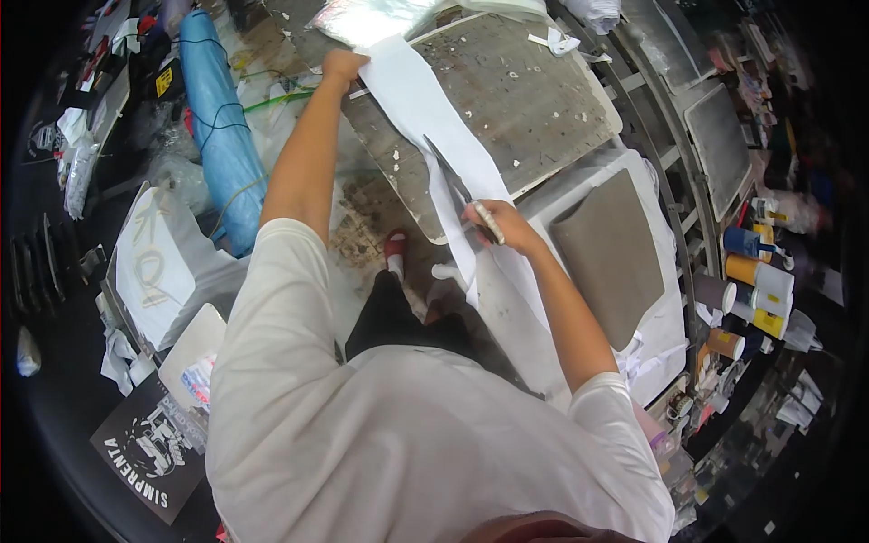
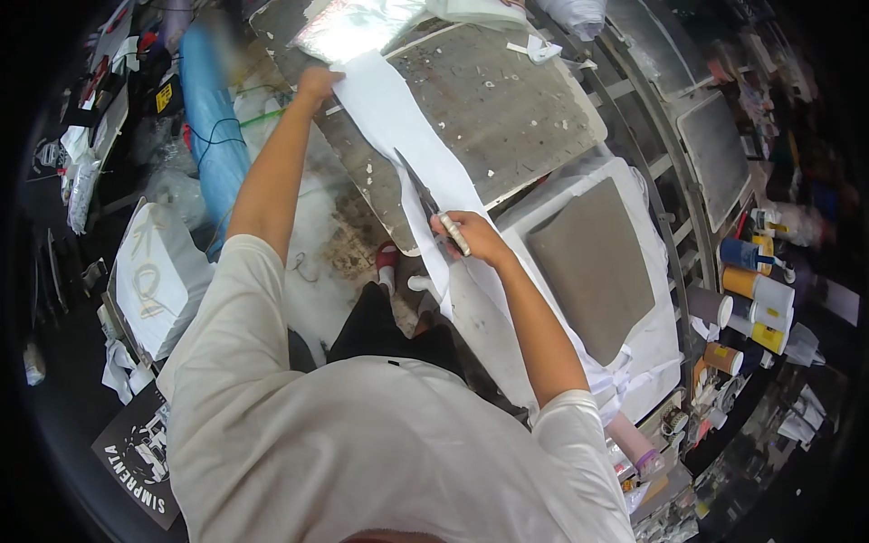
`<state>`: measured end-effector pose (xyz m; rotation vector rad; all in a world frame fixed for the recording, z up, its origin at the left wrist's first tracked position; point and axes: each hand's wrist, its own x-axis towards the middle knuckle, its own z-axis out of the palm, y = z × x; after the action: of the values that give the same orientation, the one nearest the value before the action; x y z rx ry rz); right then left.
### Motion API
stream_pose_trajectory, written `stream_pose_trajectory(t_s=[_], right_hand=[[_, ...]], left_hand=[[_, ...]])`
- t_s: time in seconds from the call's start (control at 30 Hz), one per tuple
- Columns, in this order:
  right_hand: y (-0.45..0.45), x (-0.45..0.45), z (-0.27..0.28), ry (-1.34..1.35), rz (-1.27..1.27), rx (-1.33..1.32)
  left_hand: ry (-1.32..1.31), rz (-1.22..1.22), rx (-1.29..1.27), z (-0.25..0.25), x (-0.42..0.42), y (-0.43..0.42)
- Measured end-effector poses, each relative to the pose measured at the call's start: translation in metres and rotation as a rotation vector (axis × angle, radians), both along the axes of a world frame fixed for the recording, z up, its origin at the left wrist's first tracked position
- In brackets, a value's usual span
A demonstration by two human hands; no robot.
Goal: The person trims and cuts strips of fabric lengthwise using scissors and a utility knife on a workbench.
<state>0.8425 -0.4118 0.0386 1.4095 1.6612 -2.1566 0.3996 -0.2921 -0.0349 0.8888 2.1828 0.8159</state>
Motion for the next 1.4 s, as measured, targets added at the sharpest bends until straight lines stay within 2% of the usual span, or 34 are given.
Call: stream_pose_trajectory(t_s=[0.03, 0.1, 0.13, 0.2, 0.23, 0.27, 0.3, 0.37, 0.4, 0.47, 0.53, 0.63, 0.67, 0.73, 0.77, 0.83, 0.93, 1.13, 1.4], right_hand=[[0.000, 0.000, 0.000, 0.023, -0.013, -0.017], [0.001, 0.000, 0.004, 0.045, -0.024, -0.041], [0.003, 0.000, 0.006, 0.059, -0.013, -0.053], [0.003, 0.001, 0.009, 0.074, 0.009, -0.077], [0.003, 0.000, 0.011, 0.082, -0.006, -0.091], [0.004, 0.000, 0.012, 0.090, -0.024, -0.103], [0.005, 0.000, 0.010, 0.088, -0.007, -0.084], [0.007, 0.001, 0.009, 0.094, 0.015, -0.095], [0.008, 0.001, 0.010, 0.094, 0.032, -0.100], [0.008, 0.000, 0.012, 0.095, 0.036, -0.101], [0.008, -0.001, 0.016, 0.057, 0.042, -0.058], [0.002, -0.001, 0.015, 0.048, 0.064, -0.001], [0.004, -0.002, 0.015, 0.038, 0.077, 0.023], [0.002, 0.001, 0.015, 0.053, 0.090, 0.015], [0.002, 0.002, 0.013, 0.065, 0.099, 0.006], [0.000, 0.004, 0.009, 0.088, 0.087, -0.014], [-0.001, -0.001, 0.008, 0.094, 0.073, -0.029], [-0.001, -0.010, 0.000, 0.067, 0.080, 0.026], [-0.003, -0.009, 0.003, 0.028, 0.105, 0.200]], left_hand=[[0.004, 0.002, -0.002, -0.005, -0.001, -0.002], [-0.173, 0.508, 0.632, -0.019, 0.004, -0.010], [-0.169, 0.512, 0.627, -0.028, 0.009, -0.020], [0.278, 0.650, 0.553, -0.045, 0.019, -0.056], [0.120, 0.535, 0.434, 0.005, 0.073, -0.099], [0.186, 0.435, 0.354, 0.026, 0.121, -0.137], [0.263, 0.376, 0.322, 0.007, 0.161, -0.173], [0.055, 0.273, 0.265, 0.021, 0.254, -0.234], [-0.019, 0.258, 0.274, -0.005, 0.282, -0.252], [0.347, 0.145, 0.359, 0.026, 0.303, -0.244], [0.492, 0.201, 0.294, 0.043, 0.308, -0.219], [0.508, 0.181, 0.210, 0.018, 0.301, -0.203], [0.514, 0.190, 0.216, 0.024, 0.300, -0.202], [0.345, 0.161, 0.220, 0.036, 0.302, -0.208], [0.350, 0.165, 0.223, 0.038, 0.304, -0.210], [-0.065, 0.362, 0.327, 0.041, 0.306, -0.215], [-0.137, 0.407, 0.423, 0.032, 0.308, -0.223], [-0.273, 0.462, 0.374, 0.050, 0.312, -0.226], [-0.350, 0.488, 0.408, 0.046, 0.309, -0.224]])
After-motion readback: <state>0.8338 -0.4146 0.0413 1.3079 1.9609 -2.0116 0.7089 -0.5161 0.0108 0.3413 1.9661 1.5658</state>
